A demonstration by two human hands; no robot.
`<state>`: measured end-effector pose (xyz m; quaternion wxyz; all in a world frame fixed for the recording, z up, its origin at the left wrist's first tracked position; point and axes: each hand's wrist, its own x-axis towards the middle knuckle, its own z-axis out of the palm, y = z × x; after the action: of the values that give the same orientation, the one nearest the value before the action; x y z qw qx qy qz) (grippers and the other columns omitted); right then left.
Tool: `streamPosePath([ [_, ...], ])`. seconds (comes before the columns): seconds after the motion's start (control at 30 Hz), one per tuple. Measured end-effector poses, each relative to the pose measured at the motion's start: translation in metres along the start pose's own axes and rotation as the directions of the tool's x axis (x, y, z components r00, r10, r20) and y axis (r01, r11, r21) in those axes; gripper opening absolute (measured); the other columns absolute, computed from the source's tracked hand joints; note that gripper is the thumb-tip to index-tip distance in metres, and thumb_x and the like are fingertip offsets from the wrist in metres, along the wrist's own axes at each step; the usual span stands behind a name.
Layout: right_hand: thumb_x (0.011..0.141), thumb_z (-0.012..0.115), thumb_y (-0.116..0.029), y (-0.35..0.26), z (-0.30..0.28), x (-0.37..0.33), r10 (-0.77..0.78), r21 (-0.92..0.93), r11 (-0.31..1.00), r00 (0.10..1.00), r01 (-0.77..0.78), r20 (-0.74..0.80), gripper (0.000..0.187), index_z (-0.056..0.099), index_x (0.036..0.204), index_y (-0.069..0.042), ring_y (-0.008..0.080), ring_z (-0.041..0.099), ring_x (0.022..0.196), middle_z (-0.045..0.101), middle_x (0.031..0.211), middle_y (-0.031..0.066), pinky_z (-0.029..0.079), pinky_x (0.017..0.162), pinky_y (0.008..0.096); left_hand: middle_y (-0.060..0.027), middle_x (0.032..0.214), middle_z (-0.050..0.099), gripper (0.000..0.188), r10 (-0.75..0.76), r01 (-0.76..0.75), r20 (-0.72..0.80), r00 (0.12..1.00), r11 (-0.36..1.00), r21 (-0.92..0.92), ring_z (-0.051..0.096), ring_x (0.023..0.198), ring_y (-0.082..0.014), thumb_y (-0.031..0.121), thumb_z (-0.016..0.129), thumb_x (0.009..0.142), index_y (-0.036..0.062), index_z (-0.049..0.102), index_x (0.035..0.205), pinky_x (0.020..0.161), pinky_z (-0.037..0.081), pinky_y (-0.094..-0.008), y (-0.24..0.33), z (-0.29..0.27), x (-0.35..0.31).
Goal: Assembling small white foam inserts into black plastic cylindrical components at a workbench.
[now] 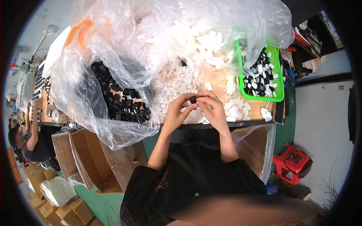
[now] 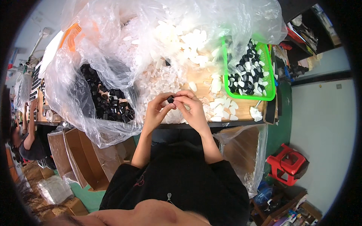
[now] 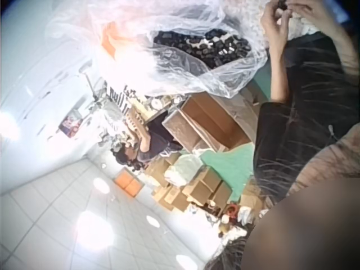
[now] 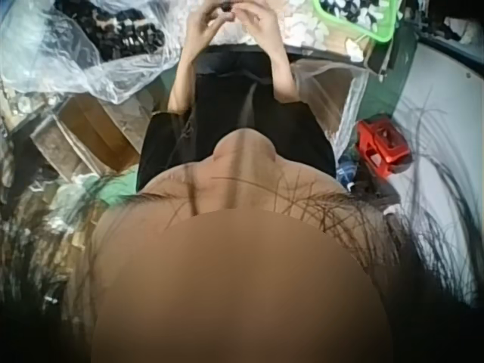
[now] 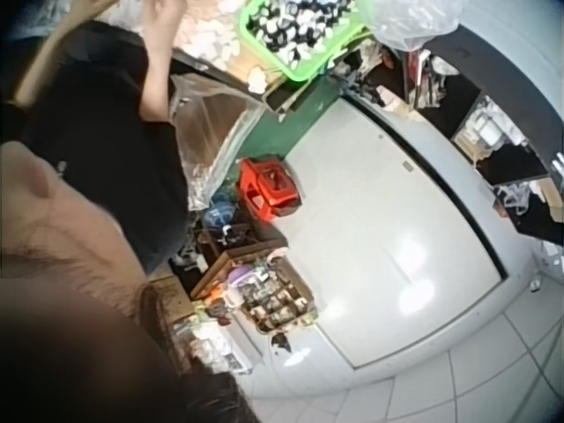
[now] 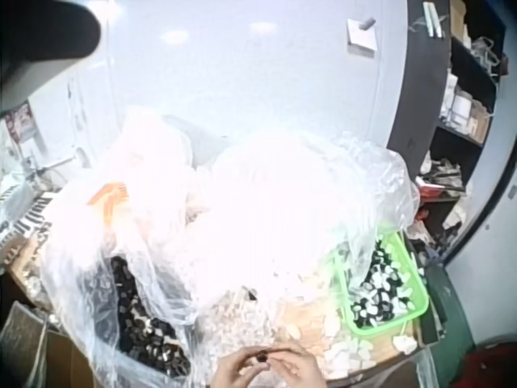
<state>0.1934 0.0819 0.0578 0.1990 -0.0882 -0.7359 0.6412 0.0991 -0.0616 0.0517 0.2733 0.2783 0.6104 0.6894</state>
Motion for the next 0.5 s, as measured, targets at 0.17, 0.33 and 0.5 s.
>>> streamPosePath([
  [0.17, 0.093, 0.062, -0.004, 0.008, -0.014, 0.003, 0.093, -0.093, 0.99, 0.989, -0.104, -0.114, 0.014, 0.066, 0.105, 0.002, 0.021, 0.063, 0.098, 0.063, 0.106, 0.0108, 0.052, 0.081, 0.0311, -0.0097, 0.109, 0.066, 0.028, 0.091, -0.087, -0.047, 0.995, 0.993, 0.078, 0.065, 0.099, -0.0165, -0.002, 0.068, 0.089, -0.0036, 0.061, 0.116, 0.089, 0.052, -0.0297, -0.014, -0.01, -0.006],
  [0.33, 0.09, 0.06, -0.001, 0.06, -0.068, 0.016, -0.111, -0.734, 0.659, 0.944, -0.164, -0.311, 0.012, 0.065, 0.102, 0.0, 0.0327, 0.062, 0.095, 0.062, 0.103, 0.0152, 0.05, 0.076, 0.041, -0.011, 0.112, 0.068, 0.033, 0.172, -0.157, -0.071, 0.982, 0.971, 0.183, 0.065, 0.106, -0.0199, -0.003, 0.07, 0.085, -0.0024, 0.063, 0.117, 0.096, 0.049, -0.0331, -0.005, -0.009, 0.0],
  [0.5, 0.087, 0.063, -0.003, 0.07, -0.054, 0.018, -0.292, -0.873, 0.484, 0.929, -0.062, -0.227, 0.01, 0.064, 0.097, -0.002, 0.0343, 0.058, 0.091, 0.06, 0.102, 0.0142, 0.049, 0.08, 0.0431, -0.0123, 0.11, 0.07, 0.031, 0.321, -0.26, -0.091, 0.943, 0.876, 0.406, 0.065, 0.106, -0.0259, -0.003, 0.073, 0.079, 0.0017, 0.068, 0.109, 0.093, 0.049, -0.0336, 0.003, -0.011, 0.002],
])
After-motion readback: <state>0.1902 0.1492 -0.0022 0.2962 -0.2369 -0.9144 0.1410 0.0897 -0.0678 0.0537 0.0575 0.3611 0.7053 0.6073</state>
